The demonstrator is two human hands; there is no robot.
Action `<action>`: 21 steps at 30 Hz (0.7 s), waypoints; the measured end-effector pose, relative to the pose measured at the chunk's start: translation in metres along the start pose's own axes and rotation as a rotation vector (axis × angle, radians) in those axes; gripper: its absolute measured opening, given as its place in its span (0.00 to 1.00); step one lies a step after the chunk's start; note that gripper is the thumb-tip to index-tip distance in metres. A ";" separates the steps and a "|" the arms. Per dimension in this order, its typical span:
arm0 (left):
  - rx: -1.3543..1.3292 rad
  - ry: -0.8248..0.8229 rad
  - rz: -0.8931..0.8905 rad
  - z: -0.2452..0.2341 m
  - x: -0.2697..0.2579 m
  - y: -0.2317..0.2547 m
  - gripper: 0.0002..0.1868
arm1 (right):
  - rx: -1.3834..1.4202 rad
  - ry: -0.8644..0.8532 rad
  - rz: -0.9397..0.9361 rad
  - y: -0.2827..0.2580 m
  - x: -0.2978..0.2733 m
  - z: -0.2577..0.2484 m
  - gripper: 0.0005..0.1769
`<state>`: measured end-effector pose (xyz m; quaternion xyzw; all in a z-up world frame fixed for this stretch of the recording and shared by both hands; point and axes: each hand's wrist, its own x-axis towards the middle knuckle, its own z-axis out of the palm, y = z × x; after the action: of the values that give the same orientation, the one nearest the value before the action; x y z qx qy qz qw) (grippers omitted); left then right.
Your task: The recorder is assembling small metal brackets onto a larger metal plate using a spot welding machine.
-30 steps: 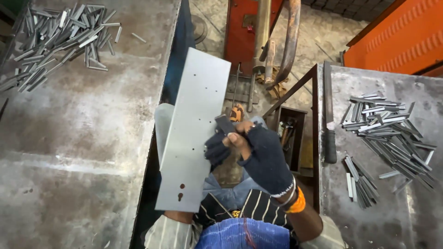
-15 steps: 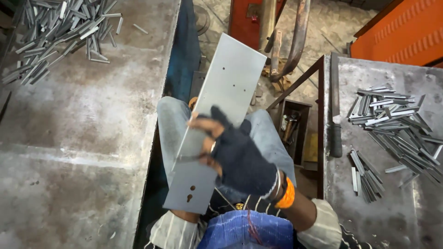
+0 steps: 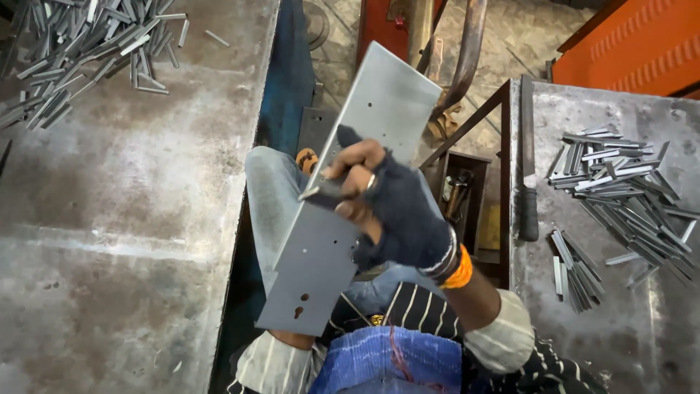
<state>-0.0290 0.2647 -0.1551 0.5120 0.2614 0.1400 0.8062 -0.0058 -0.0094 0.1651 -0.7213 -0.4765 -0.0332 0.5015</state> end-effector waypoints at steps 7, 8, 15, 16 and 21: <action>0.000 0.011 -0.021 -0.004 -0.008 -0.004 0.21 | 0.055 -0.187 0.037 -0.022 -0.017 0.014 0.09; 0.000 0.012 -0.025 -0.004 -0.010 -0.004 0.21 | 0.088 -0.239 0.037 -0.029 -0.020 0.017 0.10; 0.001 0.007 -0.038 -0.005 -0.017 -0.002 0.21 | 0.211 -0.286 0.068 -0.037 -0.036 0.029 0.11; 0.000 0.009 -0.036 -0.005 -0.018 -0.002 0.21 | 0.211 -0.287 0.065 -0.035 -0.037 0.026 0.11; -0.014 0.023 -0.025 -0.005 -0.017 -0.005 0.21 | 0.515 -0.071 0.134 -0.030 -0.042 0.015 0.04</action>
<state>-0.0463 0.2580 -0.1564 0.5014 0.2762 0.1375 0.8084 -0.0565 -0.0239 0.1562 -0.6005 -0.4379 0.1479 0.6525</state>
